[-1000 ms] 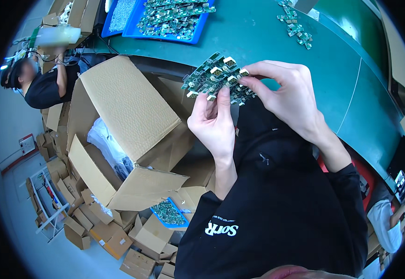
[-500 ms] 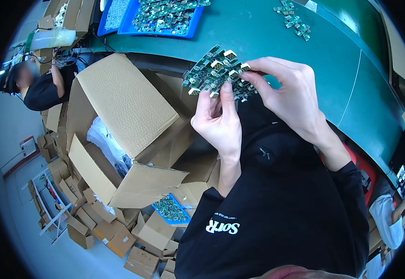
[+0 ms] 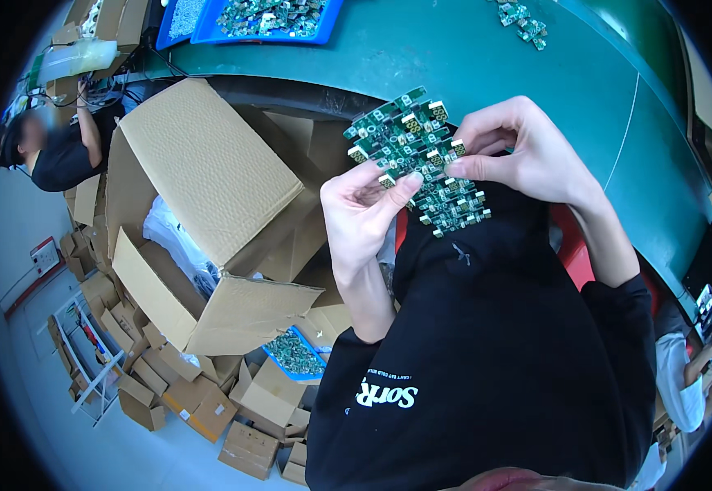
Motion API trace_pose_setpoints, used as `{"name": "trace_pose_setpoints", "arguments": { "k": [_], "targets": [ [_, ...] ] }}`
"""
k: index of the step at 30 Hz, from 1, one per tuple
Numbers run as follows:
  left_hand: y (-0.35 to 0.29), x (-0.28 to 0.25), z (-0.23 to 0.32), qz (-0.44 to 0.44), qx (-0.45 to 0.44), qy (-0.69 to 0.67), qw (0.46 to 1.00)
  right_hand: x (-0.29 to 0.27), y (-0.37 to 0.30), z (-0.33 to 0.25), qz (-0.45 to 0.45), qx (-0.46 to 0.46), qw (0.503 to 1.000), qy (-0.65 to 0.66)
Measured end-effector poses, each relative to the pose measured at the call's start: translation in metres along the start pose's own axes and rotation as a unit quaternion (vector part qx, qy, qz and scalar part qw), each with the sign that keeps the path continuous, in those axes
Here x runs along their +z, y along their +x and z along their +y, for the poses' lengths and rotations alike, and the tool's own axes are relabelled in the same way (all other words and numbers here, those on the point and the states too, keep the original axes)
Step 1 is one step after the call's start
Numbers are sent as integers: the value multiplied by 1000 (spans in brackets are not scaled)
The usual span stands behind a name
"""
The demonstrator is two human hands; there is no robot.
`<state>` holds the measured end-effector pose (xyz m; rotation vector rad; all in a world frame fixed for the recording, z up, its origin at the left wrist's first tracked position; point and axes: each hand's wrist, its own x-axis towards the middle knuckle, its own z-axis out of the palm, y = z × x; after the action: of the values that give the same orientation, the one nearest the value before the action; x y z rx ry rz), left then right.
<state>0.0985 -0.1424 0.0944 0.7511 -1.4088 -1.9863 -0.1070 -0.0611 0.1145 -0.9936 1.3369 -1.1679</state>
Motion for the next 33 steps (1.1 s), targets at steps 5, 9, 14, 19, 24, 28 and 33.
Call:
{"name": "trace_pose_setpoints", "arguments": {
  "k": [5,9,14,19,24,28,33],
  "targets": [
    [-2,0,-8,-26,-40,-65,997,-5,-3,4,-64,78,994,47],
    [-8,-2,-18,-39,-70,-59,995,-4,-8,16,-76,109,990,57],
    [-11,1,-41,-20,-94,-79,992,0,-17,44,-46,115,991,59],
    [-29,0,-56,-37,-146,-137,979,15,-30,51,-7,142,990,25],
    [-41,-3,-61,-54,-211,-17,976,12,-30,45,-2,73,997,34],
    [-44,-5,-57,-123,-209,31,970,20,-18,54,-24,53,998,16],
    [-46,-6,-60,-140,-206,-33,968,24,-15,64,-108,110,987,51]
  ]
}}
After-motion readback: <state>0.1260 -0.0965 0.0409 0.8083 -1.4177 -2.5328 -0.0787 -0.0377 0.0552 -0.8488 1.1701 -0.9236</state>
